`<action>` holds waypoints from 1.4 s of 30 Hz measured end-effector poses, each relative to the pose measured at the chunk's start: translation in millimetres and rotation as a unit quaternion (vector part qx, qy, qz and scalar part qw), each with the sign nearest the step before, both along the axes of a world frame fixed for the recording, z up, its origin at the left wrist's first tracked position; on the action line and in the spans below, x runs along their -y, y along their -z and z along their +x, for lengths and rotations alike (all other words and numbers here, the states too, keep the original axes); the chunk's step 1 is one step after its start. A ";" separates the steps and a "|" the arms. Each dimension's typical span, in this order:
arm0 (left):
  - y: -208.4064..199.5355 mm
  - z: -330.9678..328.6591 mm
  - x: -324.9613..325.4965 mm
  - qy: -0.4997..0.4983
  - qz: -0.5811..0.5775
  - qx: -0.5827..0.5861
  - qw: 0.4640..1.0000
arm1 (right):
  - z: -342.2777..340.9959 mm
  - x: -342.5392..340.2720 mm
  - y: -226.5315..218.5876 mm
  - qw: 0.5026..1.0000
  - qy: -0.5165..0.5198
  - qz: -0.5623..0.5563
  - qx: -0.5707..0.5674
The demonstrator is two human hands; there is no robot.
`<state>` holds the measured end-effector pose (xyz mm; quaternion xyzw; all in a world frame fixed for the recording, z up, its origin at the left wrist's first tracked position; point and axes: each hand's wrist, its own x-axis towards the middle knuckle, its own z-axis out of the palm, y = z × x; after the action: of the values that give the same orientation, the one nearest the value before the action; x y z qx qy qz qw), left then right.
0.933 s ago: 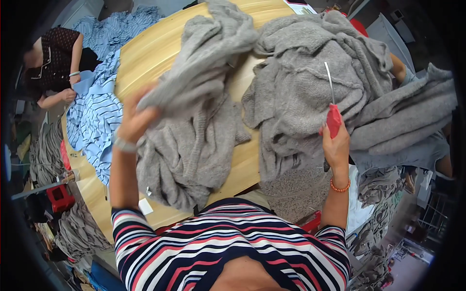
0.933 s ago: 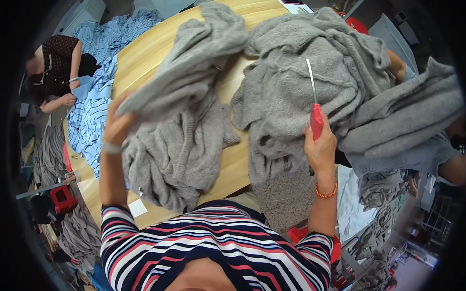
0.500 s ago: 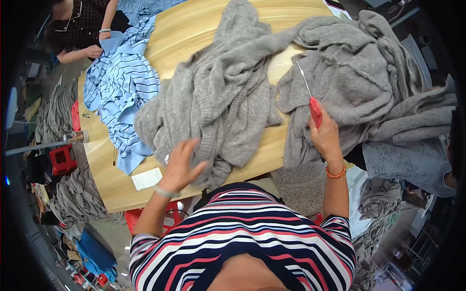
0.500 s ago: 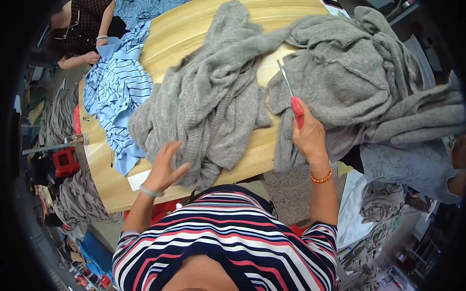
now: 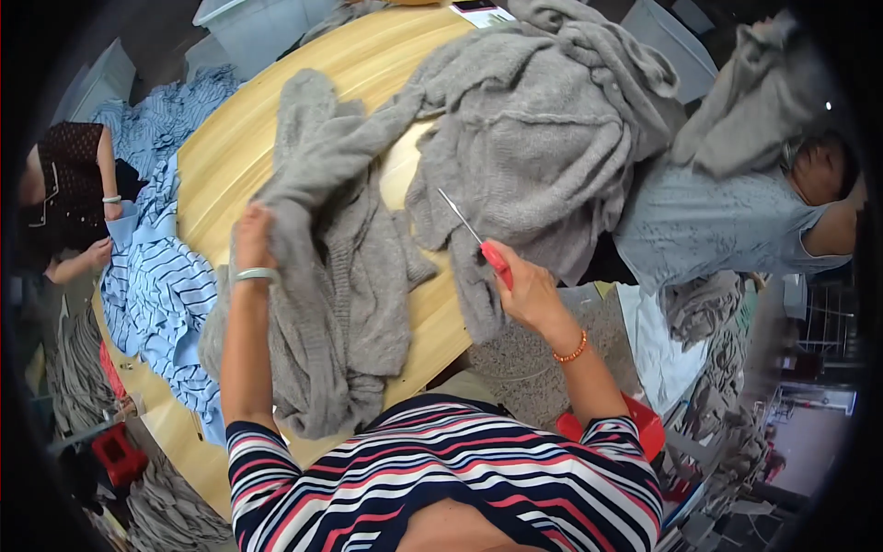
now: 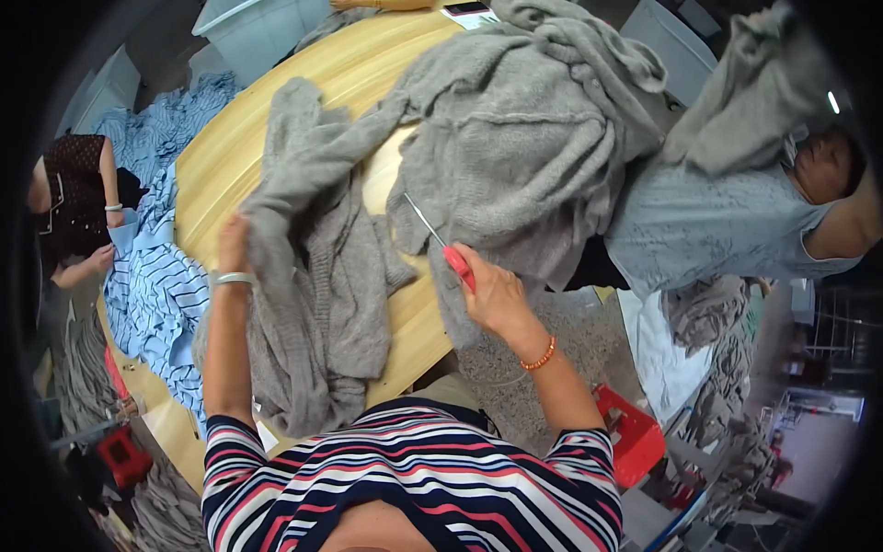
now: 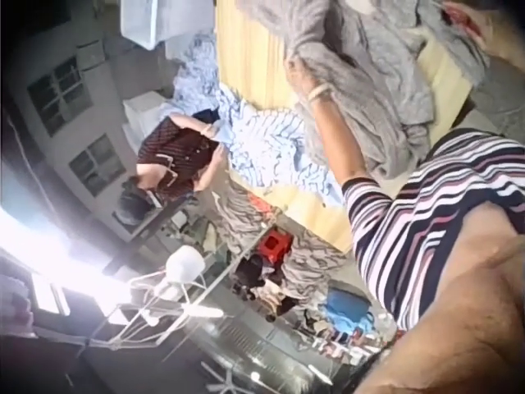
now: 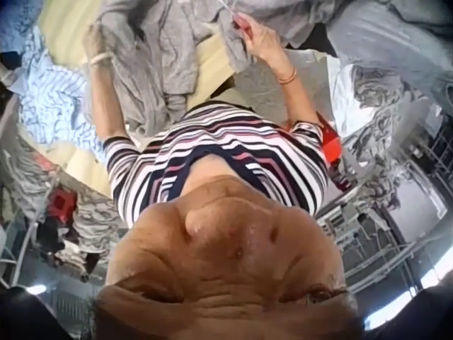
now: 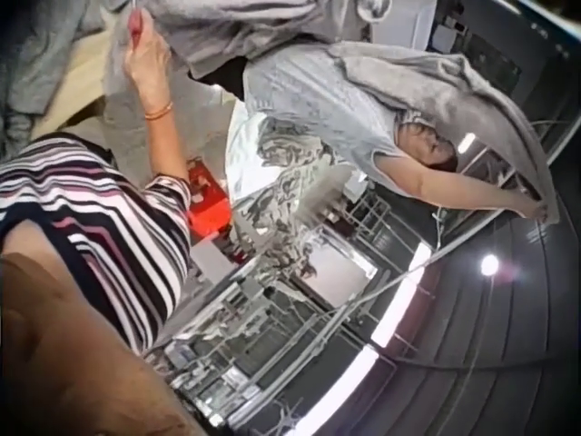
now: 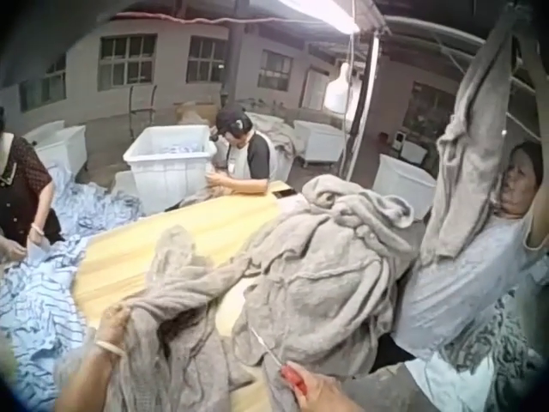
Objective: Trim loose threads from a grey fabric garment using scissors.
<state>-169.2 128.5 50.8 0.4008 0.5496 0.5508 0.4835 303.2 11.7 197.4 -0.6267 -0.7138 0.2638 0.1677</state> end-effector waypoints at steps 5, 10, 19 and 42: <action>-93.7 -30.7 37.7 -0.139 0.053 0.280 0.948 | 6.4 -14.8 7.8 0.998 -0.015 0.057 -0.003; 40.7 -90.6 140.4 -0.346 -0.132 -0.070 0.926 | -8.9 -33.4 14.3 0.998 -0.068 0.012 0.013; -71.1 56.4 110.9 -0.106 -0.097 -0.693 0.706 | -60.4 -32.1 12.2 0.983 -0.183 -0.008 0.032; -26.6 102.1 136.7 0.278 0.024 -0.383 0.881 | -61.9 -24.9 -5.8 0.985 -0.168 -0.021 0.036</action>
<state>-67.1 -8.2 77.3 0.7282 0.5445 0.2105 0.3592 241.3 36.6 203.2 -0.5107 -0.8087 0.2802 0.0821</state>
